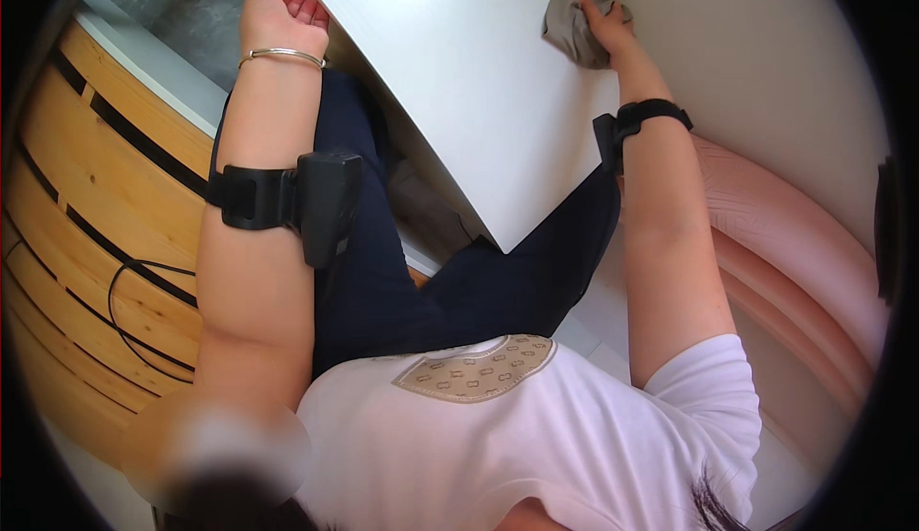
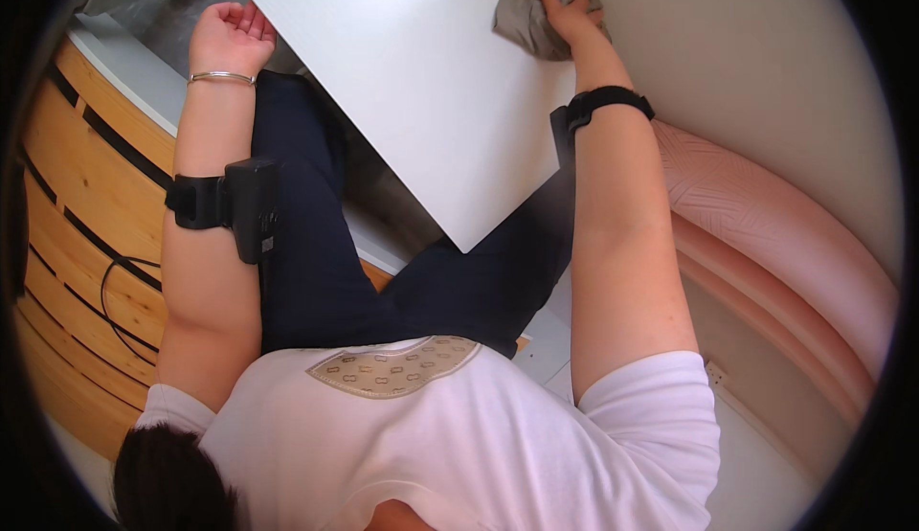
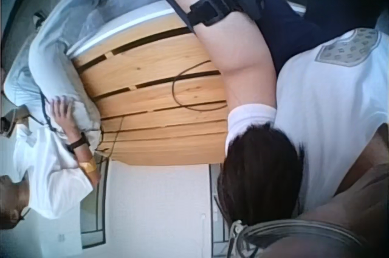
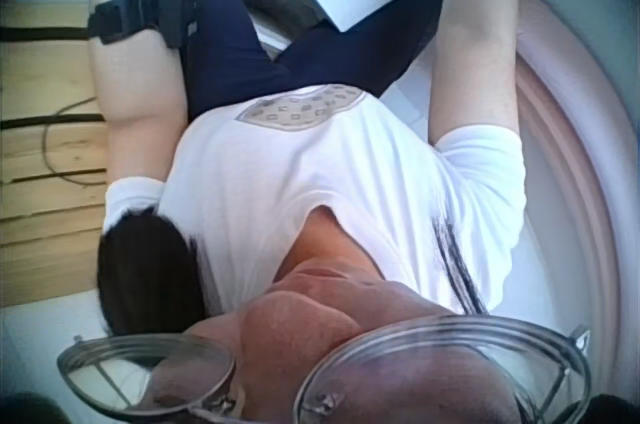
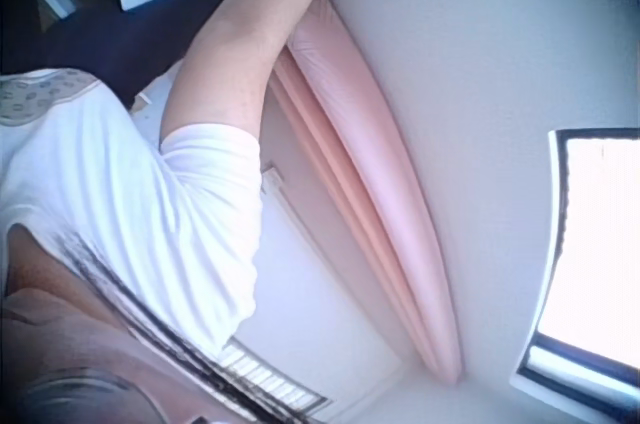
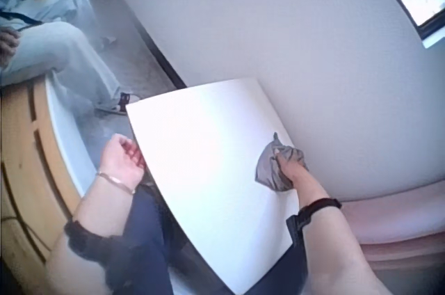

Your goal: Wiping the top surface of a white cabinet or shelf with a cloth.

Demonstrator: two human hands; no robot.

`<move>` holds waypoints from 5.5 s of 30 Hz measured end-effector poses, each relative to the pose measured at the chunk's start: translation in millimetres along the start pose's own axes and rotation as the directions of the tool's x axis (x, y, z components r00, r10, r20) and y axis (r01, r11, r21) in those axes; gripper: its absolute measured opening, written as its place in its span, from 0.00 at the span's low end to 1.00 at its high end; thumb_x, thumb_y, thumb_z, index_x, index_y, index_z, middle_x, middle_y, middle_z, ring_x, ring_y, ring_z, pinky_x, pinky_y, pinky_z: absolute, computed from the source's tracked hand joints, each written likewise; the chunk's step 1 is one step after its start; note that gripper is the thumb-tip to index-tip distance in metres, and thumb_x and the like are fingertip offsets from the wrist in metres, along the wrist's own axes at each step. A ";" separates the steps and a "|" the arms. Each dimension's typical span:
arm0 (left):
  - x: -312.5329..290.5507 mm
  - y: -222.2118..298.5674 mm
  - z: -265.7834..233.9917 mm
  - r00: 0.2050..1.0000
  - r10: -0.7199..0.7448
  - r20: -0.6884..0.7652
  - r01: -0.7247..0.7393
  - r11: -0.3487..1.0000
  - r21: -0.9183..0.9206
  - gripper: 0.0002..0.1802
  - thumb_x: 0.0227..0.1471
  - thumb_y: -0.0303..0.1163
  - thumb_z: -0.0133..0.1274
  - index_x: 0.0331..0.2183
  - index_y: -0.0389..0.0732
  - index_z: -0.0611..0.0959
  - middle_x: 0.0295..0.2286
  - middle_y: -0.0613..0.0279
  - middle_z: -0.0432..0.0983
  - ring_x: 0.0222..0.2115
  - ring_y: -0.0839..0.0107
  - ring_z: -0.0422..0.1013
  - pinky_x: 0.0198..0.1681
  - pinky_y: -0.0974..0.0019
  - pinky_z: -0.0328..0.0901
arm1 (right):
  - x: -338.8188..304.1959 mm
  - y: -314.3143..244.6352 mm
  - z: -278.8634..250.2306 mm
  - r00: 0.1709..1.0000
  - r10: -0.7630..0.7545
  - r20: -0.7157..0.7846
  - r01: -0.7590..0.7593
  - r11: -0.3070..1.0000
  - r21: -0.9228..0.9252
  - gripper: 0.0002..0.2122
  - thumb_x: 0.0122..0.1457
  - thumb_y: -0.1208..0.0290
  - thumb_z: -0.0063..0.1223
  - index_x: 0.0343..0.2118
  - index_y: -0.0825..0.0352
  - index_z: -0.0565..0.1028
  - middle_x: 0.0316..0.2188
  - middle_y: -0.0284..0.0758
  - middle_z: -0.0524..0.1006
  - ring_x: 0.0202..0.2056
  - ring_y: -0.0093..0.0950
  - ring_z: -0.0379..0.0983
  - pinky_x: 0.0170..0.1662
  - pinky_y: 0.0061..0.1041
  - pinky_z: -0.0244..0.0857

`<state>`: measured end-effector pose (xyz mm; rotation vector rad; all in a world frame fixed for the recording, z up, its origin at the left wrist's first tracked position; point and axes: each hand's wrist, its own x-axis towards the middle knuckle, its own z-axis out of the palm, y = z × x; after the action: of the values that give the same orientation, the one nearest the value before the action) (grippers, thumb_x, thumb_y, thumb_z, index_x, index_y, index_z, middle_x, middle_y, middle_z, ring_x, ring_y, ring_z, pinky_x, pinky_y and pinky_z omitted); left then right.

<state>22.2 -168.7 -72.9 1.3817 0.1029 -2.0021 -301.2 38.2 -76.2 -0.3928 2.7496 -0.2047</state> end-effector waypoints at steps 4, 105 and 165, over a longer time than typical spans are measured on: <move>-1.7 -8.3 -1.1 0.992 0.124 -0.009 -0.123 0.990 0.064 0.04 0.39 0.27 0.38 0.18 0.38 0.64 0.19 0.62 0.63 0.23 0.70 0.63 0.30 0.70 0.60 | 28.9 10.5 -0.9 0.989 -0.063 -0.132 0.053 0.995 -0.080 0.45 0.36 0.35 0.39 0.53 0.65 0.45 0.51 0.50 0.47 0.53 0.46 0.42 0.52 0.39 0.42; -64.6 -33.3 16.1 0.494 0.110 0.863 -0.716 0.615 0.331 0.02 0.42 0.24 0.43 0.22 0.37 0.71 0.22 0.62 0.69 0.25 0.75 0.66 0.32 0.73 0.62 | -260.9 -45.8 51.4 0.903 -0.408 0.132 0.429 0.844 -0.321 0.36 0.45 0.42 0.37 0.54 0.56 0.43 0.54 0.46 0.34 0.54 0.50 0.29 0.49 0.54 0.34; -27.1 4.8 3.5 0.988 0.122 -0.099 -0.137 0.978 -0.157 0.05 0.38 0.31 0.35 0.17 0.42 0.63 0.15 0.67 0.60 0.14 0.76 0.56 0.23 0.75 0.55 | -258.4 -51.3 39.3 0.544 -0.815 0.199 0.814 0.456 -0.358 0.35 0.40 0.51 0.51 0.52 0.56 0.52 0.53 0.47 0.44 0.53 0.49 0.40 0.46 0.49 0.45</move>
<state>27.4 -160.6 -46.9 1.3367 0.2076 -1.7844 -42.1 62.1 -19.0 -1.8449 2.3178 0.1699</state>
